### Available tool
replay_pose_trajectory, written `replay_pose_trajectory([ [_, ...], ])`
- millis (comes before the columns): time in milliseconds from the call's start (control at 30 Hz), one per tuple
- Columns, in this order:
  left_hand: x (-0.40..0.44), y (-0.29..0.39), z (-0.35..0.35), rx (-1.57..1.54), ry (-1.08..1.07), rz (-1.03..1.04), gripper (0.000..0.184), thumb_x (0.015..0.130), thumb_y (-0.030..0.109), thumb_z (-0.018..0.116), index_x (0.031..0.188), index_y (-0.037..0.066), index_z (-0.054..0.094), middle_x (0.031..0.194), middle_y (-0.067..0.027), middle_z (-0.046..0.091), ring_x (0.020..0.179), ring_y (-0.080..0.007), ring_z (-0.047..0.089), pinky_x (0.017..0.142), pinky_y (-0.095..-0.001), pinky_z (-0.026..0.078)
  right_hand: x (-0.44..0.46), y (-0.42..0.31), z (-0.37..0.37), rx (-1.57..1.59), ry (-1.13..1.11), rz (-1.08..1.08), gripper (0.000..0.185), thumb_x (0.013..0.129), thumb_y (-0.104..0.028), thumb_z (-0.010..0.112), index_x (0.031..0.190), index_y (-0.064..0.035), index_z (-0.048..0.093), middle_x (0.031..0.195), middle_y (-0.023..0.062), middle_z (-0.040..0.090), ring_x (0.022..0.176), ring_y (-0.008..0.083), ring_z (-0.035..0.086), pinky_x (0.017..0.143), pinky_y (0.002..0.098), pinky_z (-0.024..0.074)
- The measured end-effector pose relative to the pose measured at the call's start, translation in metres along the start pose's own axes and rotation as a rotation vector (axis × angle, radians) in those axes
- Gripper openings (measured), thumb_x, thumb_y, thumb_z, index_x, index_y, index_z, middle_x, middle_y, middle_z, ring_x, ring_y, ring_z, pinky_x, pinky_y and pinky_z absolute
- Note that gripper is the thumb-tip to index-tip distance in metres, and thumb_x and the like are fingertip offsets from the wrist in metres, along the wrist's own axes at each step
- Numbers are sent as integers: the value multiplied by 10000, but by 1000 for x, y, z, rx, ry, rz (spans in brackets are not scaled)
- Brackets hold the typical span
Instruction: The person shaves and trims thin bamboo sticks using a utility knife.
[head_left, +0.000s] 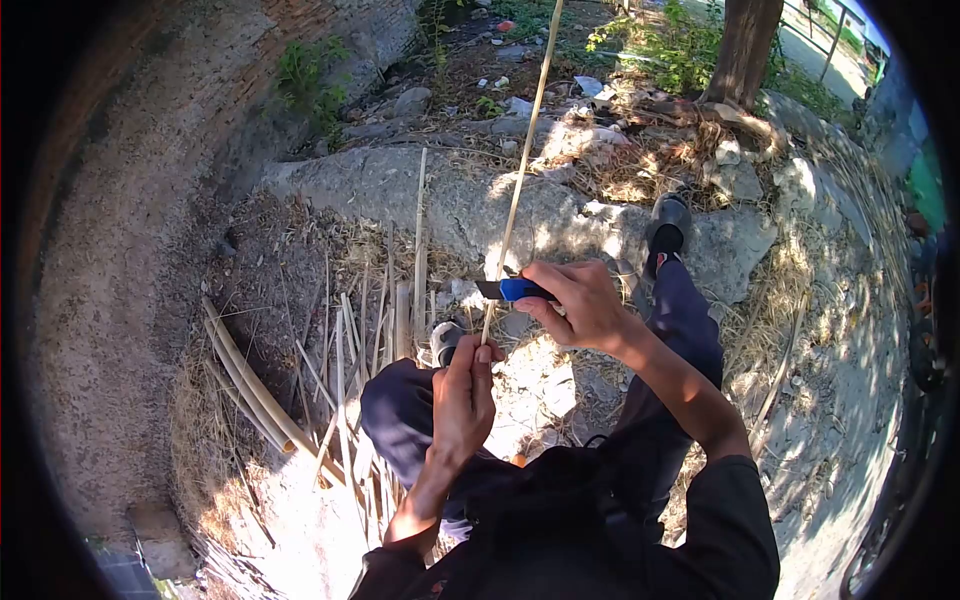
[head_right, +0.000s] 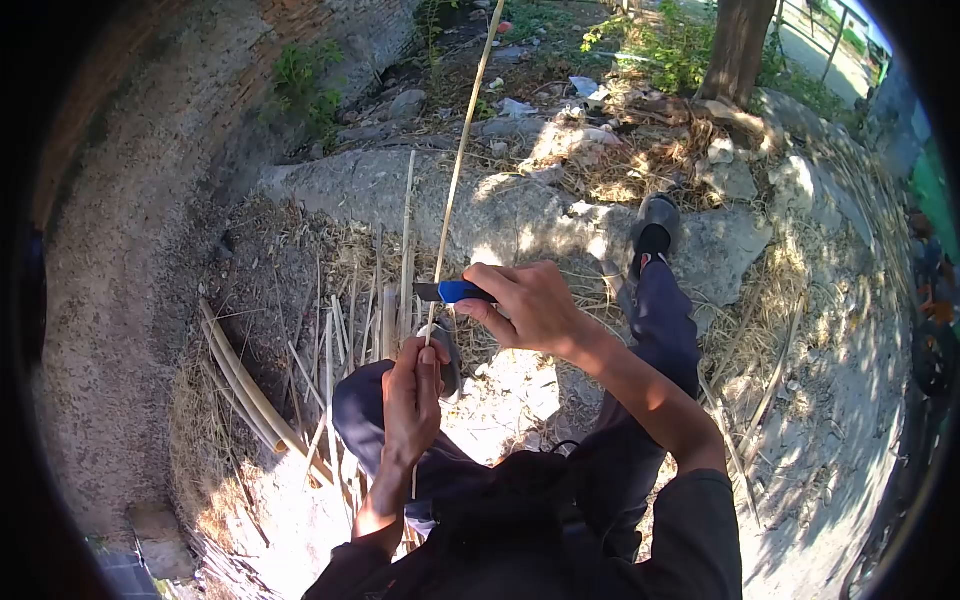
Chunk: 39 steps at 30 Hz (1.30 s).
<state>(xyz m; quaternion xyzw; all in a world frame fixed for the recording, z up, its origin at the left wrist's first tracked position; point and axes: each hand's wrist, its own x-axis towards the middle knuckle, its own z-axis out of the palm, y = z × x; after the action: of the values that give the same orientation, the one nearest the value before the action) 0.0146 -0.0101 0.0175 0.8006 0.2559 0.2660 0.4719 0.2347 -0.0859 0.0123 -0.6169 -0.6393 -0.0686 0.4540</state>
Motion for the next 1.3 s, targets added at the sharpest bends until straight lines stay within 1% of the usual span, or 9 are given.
replay_pose_trajectory([
  [300,-9,8,-9,66,21,27,126,1122,75,504,1086,28,615,610,-90,515,492,-97,426,488,-308,344,4,2,-5,-58,7,-73,301,1012,-372,710,1048,-80,647,738,88,731,563,277,699,518,391,513],
  [400,-22,10,-10,122,-54,-19,103,1113,61,522,1085,21,612,608,-104,519,479,-113,440,481,-312,338,15,15,-24,-40,130,123,242,1022,-293,699,983,-59,649,680,100,687,541,284,686,488,402,495],
  [633,-54,5,-13,87,-11,-55,86,1093,25,545,1063,13,625,573,-102,489,467,-127,458,477,-319,344,23,45,-29,-125,321,21,252,1024,-288,705,1035,-41,662,699,133,684,552,317,672,507,410,493],
  [700,-68,5,-20,133,-60,-111,88,1095,31,548,1060,13,627,577,-102,505,469,-135,472,482,-315,350,31,62,-43,-44,285,264,287,1059,-313,663,1049,-27,670,670,145,617,568,296,622,547,420,463],
  [800,-87,0,-27,134,-59,-108,99,1098,39,542,1058,13,629,580,-96,508,475,-137,482,492,-308,358,41,80,-53,-35,403,338,321,1086,-318,615,994,-15,667,652,147,572,548,243,552,560,395,429],
  [900,-101,-1,-31,112,-54,-142,105,1100,39,535,1056,12,626,610,-100,532,508,-117,496,513,-290,368,42,119,-54,326,604,414,386,1105,-385,578,1022,-22,679,674,40,558,492,150,442,500,332,328],
  [1033,-102,-7,-29,88,32,-222,164,1110,68,508,1026,3,634,604,-6,506,543,-65,461,529,-274,363,31,96,-57,826,562,617,463,1102,-479,563,1169,-35,678,752,-37,549,497,24,307,480,239,243],
  [1167,-96,-9,-22,120,18,-244,137,1099,60,531,1026,-9,623,622,-30,543,558,-78,485,532,-283,377,21,73,-41,978,158,694,576,1077,-493,606,1376,-2,636,1028,56,694,487,3,321,465,218,243],
  [1300,-93,-21,-11,137,-4,-144,124,1096,64,546,1041,-19,619,637,-62,568,564,-93,508,532,-299,392,22,56,-28,952,184,698,425,1028,-294,743,1349,-35,639,989,46,747,510,-3,345,479,235,257],
])
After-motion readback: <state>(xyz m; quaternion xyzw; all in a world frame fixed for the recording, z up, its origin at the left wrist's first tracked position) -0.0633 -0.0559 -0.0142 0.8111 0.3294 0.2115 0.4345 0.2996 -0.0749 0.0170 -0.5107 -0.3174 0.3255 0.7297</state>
